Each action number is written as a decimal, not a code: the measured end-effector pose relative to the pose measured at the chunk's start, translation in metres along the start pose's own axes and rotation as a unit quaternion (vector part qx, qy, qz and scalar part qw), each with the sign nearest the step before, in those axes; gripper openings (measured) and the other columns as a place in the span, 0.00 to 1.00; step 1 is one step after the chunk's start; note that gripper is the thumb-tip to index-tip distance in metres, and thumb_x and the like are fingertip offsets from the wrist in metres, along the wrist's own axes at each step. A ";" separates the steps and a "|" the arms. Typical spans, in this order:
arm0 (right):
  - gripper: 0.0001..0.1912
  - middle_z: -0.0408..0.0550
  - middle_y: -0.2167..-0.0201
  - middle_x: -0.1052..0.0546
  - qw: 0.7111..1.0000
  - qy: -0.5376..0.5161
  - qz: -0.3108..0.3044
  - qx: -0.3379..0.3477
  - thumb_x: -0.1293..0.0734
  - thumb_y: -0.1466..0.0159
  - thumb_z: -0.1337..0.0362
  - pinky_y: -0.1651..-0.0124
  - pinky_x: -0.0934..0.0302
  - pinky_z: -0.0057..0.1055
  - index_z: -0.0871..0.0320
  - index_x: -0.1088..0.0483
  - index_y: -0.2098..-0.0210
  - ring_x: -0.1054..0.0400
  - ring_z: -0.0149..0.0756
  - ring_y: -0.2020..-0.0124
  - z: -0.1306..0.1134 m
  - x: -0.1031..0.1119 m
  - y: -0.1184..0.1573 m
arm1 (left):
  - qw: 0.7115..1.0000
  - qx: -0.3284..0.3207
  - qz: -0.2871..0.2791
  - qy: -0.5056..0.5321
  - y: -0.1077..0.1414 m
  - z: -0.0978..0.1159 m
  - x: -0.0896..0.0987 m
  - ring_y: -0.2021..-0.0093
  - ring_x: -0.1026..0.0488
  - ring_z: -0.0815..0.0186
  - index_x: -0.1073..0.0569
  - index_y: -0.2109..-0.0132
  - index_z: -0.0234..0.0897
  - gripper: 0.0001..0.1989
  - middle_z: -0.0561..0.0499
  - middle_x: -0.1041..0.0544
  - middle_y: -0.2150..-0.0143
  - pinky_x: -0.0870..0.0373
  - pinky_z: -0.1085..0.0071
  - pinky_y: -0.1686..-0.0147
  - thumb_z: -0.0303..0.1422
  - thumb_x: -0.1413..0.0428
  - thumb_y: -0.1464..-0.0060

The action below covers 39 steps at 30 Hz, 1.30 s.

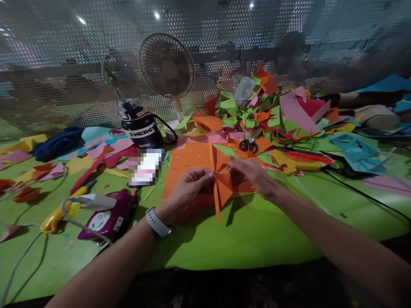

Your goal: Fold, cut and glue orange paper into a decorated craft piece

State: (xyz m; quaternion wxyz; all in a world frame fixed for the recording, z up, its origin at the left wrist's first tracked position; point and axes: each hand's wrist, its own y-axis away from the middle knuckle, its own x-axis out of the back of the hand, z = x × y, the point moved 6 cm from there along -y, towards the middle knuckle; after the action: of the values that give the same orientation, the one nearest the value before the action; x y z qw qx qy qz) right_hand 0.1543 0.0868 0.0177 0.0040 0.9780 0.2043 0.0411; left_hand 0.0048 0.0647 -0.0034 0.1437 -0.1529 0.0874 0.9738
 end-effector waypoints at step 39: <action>0.19 0.38 0.80 0.35 0.992 0.080 0.027 0.091 0.27 0.47 0.50 0.75 0.48 0.27 0.58 0.34 0.76 0.44 0.26 0.78 -0.003 0.001 -0.003 | 0.999 0.029 0.020 0.021 0.002 -0.002 -0.002 0.73 0.28 0.72 0.23 0.70 0.33 0.12 0.54 0.24 0.74 0.27 0.75 0.67 0.34 0.30 0.59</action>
State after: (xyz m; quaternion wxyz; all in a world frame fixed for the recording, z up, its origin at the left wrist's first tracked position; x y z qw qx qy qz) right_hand 0.1536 0.0903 0.0207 -0.1024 0.9731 0.1800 0.1007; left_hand 0.0063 0.0620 -0.0043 0.1262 -0.1672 0.1219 0.9702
